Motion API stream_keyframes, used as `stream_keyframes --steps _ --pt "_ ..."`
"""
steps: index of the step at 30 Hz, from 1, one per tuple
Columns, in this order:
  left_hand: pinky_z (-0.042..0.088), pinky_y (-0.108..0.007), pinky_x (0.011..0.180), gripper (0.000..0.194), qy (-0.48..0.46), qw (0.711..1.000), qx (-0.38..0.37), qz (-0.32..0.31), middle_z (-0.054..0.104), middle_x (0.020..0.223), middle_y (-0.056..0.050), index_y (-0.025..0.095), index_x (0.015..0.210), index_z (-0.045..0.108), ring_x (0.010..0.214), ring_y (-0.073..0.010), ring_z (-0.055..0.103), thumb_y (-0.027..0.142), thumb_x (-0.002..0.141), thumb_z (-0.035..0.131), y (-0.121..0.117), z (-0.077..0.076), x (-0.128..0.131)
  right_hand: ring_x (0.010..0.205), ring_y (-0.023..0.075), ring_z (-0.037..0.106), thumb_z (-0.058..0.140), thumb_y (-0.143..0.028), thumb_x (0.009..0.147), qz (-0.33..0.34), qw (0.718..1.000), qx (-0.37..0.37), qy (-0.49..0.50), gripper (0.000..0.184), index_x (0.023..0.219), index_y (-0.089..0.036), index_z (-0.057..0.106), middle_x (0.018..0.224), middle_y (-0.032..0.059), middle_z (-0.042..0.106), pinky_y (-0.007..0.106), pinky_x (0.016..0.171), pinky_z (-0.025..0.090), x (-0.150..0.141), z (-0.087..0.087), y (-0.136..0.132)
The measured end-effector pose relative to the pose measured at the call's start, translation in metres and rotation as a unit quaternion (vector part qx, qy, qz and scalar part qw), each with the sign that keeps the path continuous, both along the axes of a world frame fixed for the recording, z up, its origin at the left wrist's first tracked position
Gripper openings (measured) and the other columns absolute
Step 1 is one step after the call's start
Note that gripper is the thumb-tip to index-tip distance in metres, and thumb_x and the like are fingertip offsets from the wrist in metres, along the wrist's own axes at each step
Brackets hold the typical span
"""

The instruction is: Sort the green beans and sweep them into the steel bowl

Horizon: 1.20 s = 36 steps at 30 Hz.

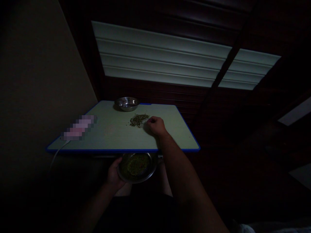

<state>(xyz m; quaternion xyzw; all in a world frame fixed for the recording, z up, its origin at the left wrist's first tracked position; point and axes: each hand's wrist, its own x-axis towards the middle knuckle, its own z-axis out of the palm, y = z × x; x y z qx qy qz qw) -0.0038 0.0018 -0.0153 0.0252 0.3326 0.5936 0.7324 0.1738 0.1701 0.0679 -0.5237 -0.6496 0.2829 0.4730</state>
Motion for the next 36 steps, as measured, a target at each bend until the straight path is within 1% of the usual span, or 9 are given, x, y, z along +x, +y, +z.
stream_keyframes --steps 6,10,16,24,29,33,36 --pt "0.054 -0.039 0.082 0.021 0.018 1.0 -0.023 0.008 0.076 0.076 -0.008 0.014 0.081 0.072 0.074 -0.0234 0.071 0.023 0.08 0.053 0.0002 0.0048 0.0016 0.061 0.013 0.053 0.058 -0.032 0.062 0.014 1.0 0.004 0.01 0.016 0.066 -0.016 0.062 0.063 -0.0002 0.061 0.026 0.061 0.04 0.0 -0.0007 0.0" --pt "0.053 -0.04 0.084 0.021 0.02 0.999 -0.025 0.01 0.076 0.076 -0.008 0.013 0.082 0.072 0.076 -0.0242 0.071 0.023 0.08 0.053 -0.0009 0.0071 0.0015 0.06 0.0124 0.051 0.058 -0.032 0.061 0.033 0.999 -0.001 0.027 0.017 0.065 -0.016 0.061 0.062 -0.0003 0.06 0.025 0.059 0.039 -0.0002 0.0002 -0.0011" --pt "0.052 -0.041 0.086 0.021 0.026 0.999 -0.031 0.013 0.076 0.075 -0.009 0.012 0.083 0.072 0.075 -0.0241 0.071 0.022 0.079 0.054 -0.0009 0.0058 0.001 0.059 0.0123 0.051 0.058 -0.033 0.06 0.014 1.0 0.005 0.026 0.018 0.064 -0.016 0.062 0.061 -0.0003 0.059 0.025 0.059 0.038 -0.0003 -0.0002 -0.0004" --pt "0.055 -0.036 0.077 0.022 0.019 0.999 -0.028 0.012 0.076 0.072 -0.007 0.013 0.078 0.072 0.069 -0.0216 0.07 0.021 0.081 0.051 -0.0002 0.0097 0.0023 0.06 0.0122 0.05 0.058 -0.03 0.059 0.051 0.998 0.001 0.031 0.016 0.065 -0.015 0.062 0.061 -0.0006 0.059 0.025 0.06 0.039 -0.001 -0.0011 -0.0002" --pt "0.055 -0.036 0.078 0.023 0.014 1.0 -0.017 0.016 0.076 0.074 -0.008 0.012 0.08 0.072 0.069 -0.0216 0.07 0.021 0.081 0.051 -0.0003 0.007 0.0018 0.057 0.011 0.047 0.059 -0.032 0.059 0.04 0.998 -0.002 0.045 0.016 0.061 -0.016 0.06 0.059 -0.0011 0.056 0.024 0.056 0.037 -0.0016 0.0008 -0.002" --pt "0.054 -0.036 0.08 0.021 0.015 1.0 -0.018 0.018 0.076 0.075 -0.008 0.013 0.079 0.072 0.071 -0.0218 0.071 0.022 0.08 0.053 -0.0003 0.0036 0.0013 0.054 0.0098 0.044 0.059 -0.032 0.058 0.031 0.999 -0.015 0.03 0.016 0.059 -0.016 0.057 0.056 -0.0023 0.053 0.023 0.054 0.035 -0.0024 0.002 -0.0039" --pt "0.055 -0.038 0.08 0.02 0.016 1.0 -0.019 0.012 0.076 0.074 -0.007 0.014 0.079 0.072 0.07 -0.0222 0.071 0.022 0.079 0.054 -0.0005 0.0032 0.001 0.055 0.01 0.044 0.058 -0.032 0.059 0.024 0.999 -0.01 0.019 0.016 0.06 -0.016 0.058 0.056 -0.0023 0.053 0.023 0.054 0.035 -0.0028 0.0017 -0.004"
